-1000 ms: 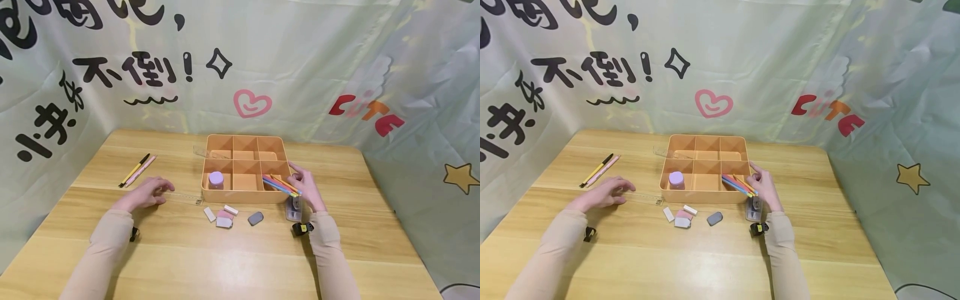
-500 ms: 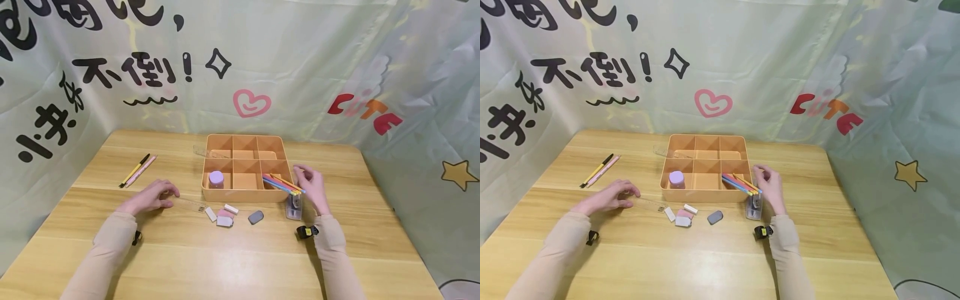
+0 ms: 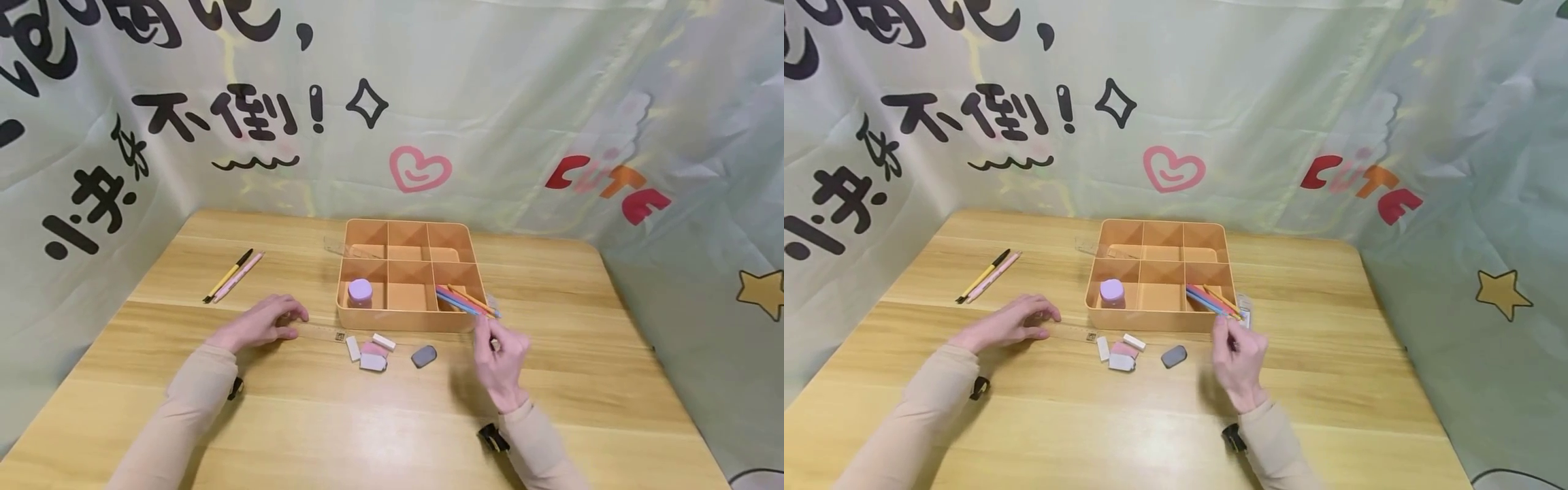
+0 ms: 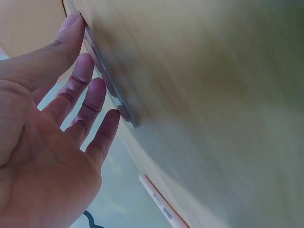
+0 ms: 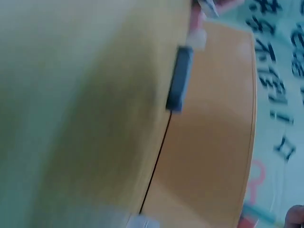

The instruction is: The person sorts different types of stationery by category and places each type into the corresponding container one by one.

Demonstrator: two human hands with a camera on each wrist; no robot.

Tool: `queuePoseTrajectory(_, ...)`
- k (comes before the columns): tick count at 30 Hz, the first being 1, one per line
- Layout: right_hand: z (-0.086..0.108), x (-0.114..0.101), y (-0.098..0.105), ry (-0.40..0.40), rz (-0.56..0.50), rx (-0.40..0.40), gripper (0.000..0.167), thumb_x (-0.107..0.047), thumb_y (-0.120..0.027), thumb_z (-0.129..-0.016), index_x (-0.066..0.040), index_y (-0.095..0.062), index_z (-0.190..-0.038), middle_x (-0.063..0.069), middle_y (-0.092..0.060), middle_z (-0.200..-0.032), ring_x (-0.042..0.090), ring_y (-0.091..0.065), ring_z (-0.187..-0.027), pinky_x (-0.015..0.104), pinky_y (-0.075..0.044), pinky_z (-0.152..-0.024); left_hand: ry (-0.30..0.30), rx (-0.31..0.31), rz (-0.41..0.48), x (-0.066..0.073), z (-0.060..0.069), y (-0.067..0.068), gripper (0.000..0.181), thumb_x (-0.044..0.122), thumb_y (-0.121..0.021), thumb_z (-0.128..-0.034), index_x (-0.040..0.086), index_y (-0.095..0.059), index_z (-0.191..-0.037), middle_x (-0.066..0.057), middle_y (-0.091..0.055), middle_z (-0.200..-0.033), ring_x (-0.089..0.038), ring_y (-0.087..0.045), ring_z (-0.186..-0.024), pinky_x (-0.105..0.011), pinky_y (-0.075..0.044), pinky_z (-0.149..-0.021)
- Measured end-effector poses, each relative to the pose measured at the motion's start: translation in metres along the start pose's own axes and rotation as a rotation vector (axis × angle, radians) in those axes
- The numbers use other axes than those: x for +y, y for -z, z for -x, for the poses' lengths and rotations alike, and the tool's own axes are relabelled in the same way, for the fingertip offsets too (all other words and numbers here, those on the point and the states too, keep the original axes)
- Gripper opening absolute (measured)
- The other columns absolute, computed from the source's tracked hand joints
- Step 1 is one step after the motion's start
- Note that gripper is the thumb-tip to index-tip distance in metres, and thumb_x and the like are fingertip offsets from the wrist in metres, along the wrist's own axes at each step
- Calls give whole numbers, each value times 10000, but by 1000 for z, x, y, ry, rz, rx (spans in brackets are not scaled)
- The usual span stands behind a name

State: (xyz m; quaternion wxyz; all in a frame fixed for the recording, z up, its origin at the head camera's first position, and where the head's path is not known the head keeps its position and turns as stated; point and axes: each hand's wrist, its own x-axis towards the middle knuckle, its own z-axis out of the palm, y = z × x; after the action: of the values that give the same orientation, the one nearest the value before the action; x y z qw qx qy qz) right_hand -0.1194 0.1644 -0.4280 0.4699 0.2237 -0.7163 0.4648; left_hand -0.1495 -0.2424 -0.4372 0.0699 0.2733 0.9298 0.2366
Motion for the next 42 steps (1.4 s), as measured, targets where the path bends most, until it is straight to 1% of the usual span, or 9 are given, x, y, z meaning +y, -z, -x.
queuePoseTrajectory(3, 8, -16, -9, 67, -24, -153, 358, 82, -550, -798, -115, -468, -511, -14, -439, -410, 18, -314, -354, 81, -247, -365, -14, -4, 14, 6, -3, 0, 245, 134, -752, -871, 98, -683, -1103, -63, -664, -1041, -280, -600, -1021, -537, -504, -956)
queuePoseTrajectory(8, 19, -48, -32, 32, 61, -670, 113, -30, -646, -862, -62, -738, -806, 2, -681, -653, 9, -522, -509, 50, -391, -484, -21, -17, 21, 10, -6, -1, 222, 139, -756, -874, 88, -676, -1075, -60, -653, -1012, -268, -592, -993, -515, -510, -923)
queuePoseTrajectory(11, 22, -64, -50, 7, 170, -947, 231, -161, -690, -907, -32, -751, -1088, 78, -769, -955, 128, -698, -781, 183, -576, -701, -10, -25, 14, 11, -7, -3, 211, 135, -751, -881, 93, -674, -1073, -57, -652, -1022, -261, -587, -1006, -493, -508, -925)
queuePoseTrajectory(14, 22, -72, -69, 37, 244, -1109, 357, -249, -685, -937, -38, -697, -1224, 109, -738, -1166, 243, -703, -1045, 364, -588, -943, -17, -24, 6, 11, -6, -5, 193, 138, -751, -884, 103, -675, -1058, -45, -649, -1018, -254, -581, -999, -475, -504, -906)
queuePoseTrajectory(16, 24, -72, -81, 91, 290, -1146, 341, -274, -680, -945, -41, -694, -1194, 99, -722, -1207, 258, -679, -1120, 396, -546, -1032, -26, -25, 12, 10, -6, -6, 172, 128, -749, -883, 108, -679, -1039, -35, -643, -1011, -250, -575, -998, -465, -499, -901)
queuePoseTrajectory(25, 24, -69, -107, 197, 444, -1254, 369, -329, -654, -970, -91, -656, -1252, 73, -679, -1244, 228, -646, -1108, 332, -563, -974, -42, -32, 32, 11, -7, -10, 208, 111, -741, -886, 102, -675, -1083, -33, -640, -1029, -217, -572, -998, -426, -502, -910)
queuePoseTrajectory(30, 22, -69, -116, 285, 510, -1257, 257, -335, -644, -975, -136, -688, -1130, 10, -714, -1099, 190, -650, -957, 282, -549, -780, -65, -45, 55, 14, -10, -9, 200, 114, -745, -885, 96, -675, -1072, -41, -644, -1031, -216, -575, -992, -410, -510, -906)
queuePoseTrajectory(35, 22, -71, -125, 288, 559, -1229, 100, -233, -657, -960, -162, -722, -935, -30, -739, -923, 169, -637, -795, 262, -504, -636, -83, -51, 45, 17, -12, -9, 195, 115, -755, -877, 98, -681, -1056, -32, -648, -1021, -197, -575, -974, -373, -516, -879)
queuePoseTrajectory(42, 22, -76, -138, 333, 646, -1218, 155, -115, -678, -902, -188, -743, -782, -28, -704, -729, 147, -642, -616, 276, -515, -457, -109, -11, 54, 12, -6, -7, 299, 143, -784, -846, 45, -670, -1105, -90, -674, -1068, -281, -635, -1003, -451, -554, -919)
